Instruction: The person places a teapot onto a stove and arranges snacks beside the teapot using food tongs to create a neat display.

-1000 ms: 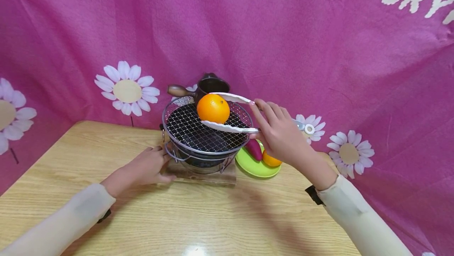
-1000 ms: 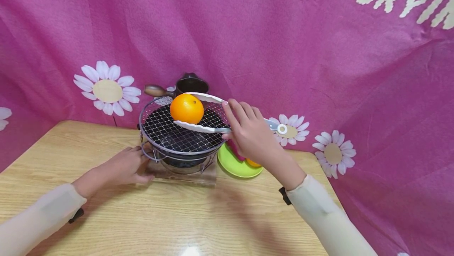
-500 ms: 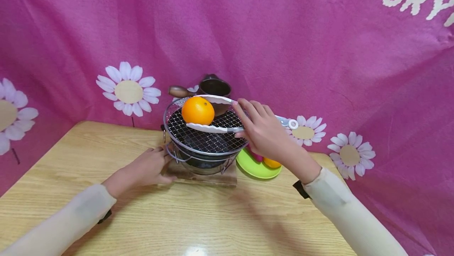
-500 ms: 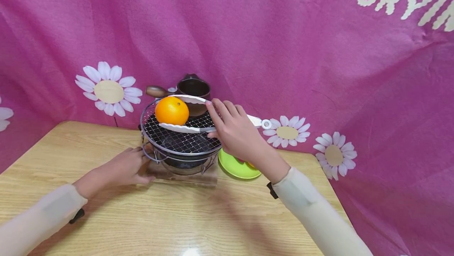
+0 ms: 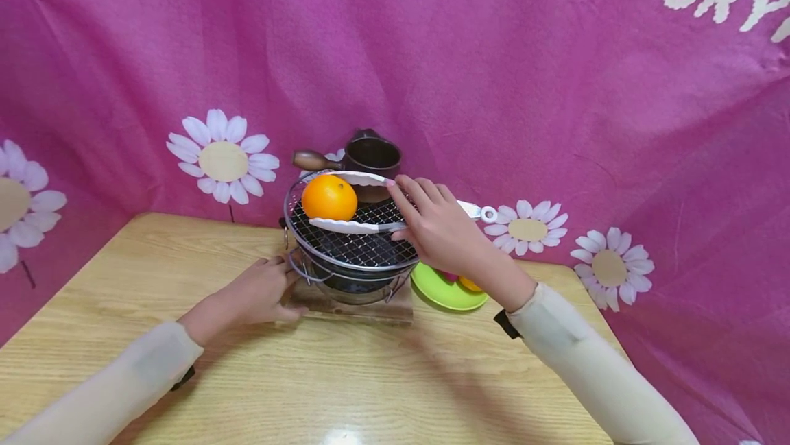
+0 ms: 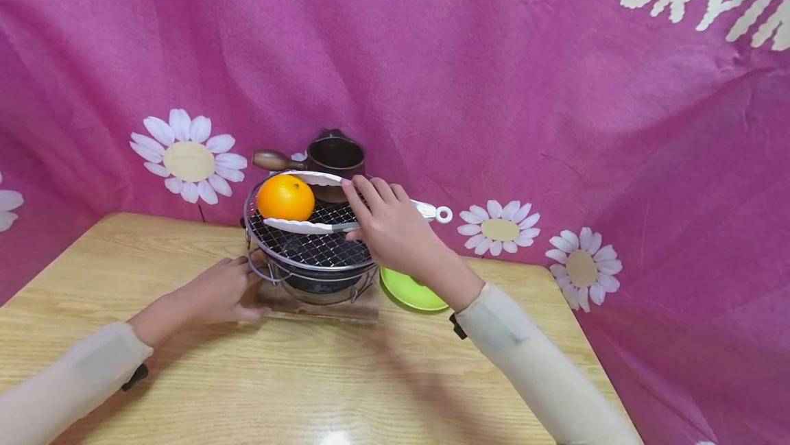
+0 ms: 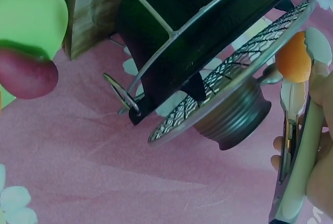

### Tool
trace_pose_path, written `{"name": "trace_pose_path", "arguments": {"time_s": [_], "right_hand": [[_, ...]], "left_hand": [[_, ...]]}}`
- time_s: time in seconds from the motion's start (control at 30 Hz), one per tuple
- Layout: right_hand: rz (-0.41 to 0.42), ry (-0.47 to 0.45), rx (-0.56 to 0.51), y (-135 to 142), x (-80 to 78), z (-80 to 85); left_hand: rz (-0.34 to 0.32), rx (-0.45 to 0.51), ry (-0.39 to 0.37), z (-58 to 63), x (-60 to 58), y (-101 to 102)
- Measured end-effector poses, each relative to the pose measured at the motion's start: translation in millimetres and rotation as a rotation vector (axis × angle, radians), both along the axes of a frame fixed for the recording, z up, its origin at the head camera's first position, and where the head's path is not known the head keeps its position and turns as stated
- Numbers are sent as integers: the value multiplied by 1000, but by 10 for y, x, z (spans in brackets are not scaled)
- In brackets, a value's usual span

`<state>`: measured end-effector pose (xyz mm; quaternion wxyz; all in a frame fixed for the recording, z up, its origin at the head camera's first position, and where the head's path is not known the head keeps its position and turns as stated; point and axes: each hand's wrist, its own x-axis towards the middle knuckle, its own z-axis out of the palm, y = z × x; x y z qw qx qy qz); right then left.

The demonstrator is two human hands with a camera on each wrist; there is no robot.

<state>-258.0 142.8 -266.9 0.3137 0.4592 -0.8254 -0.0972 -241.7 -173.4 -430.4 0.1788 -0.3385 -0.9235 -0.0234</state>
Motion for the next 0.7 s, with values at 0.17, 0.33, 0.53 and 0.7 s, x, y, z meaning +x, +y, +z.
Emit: {"name": "trace_pose_path", "arguments": {"time_s": [0.17,0.33,0.53,0.7], "right_hand": [[3,12,2,-41,-23,-23],[3,8,-7,-60,-53,-44],[-1,-7,1,-78,-85,-72],[-7,-14,8,-91,-96,-91]], "left_hand": [[2,-3,9,-22,-12,2],[8,-3,13,-33,-19,2],[8,3,9,-24,-9,6],[12,2,-3,-12,3,8]]}}
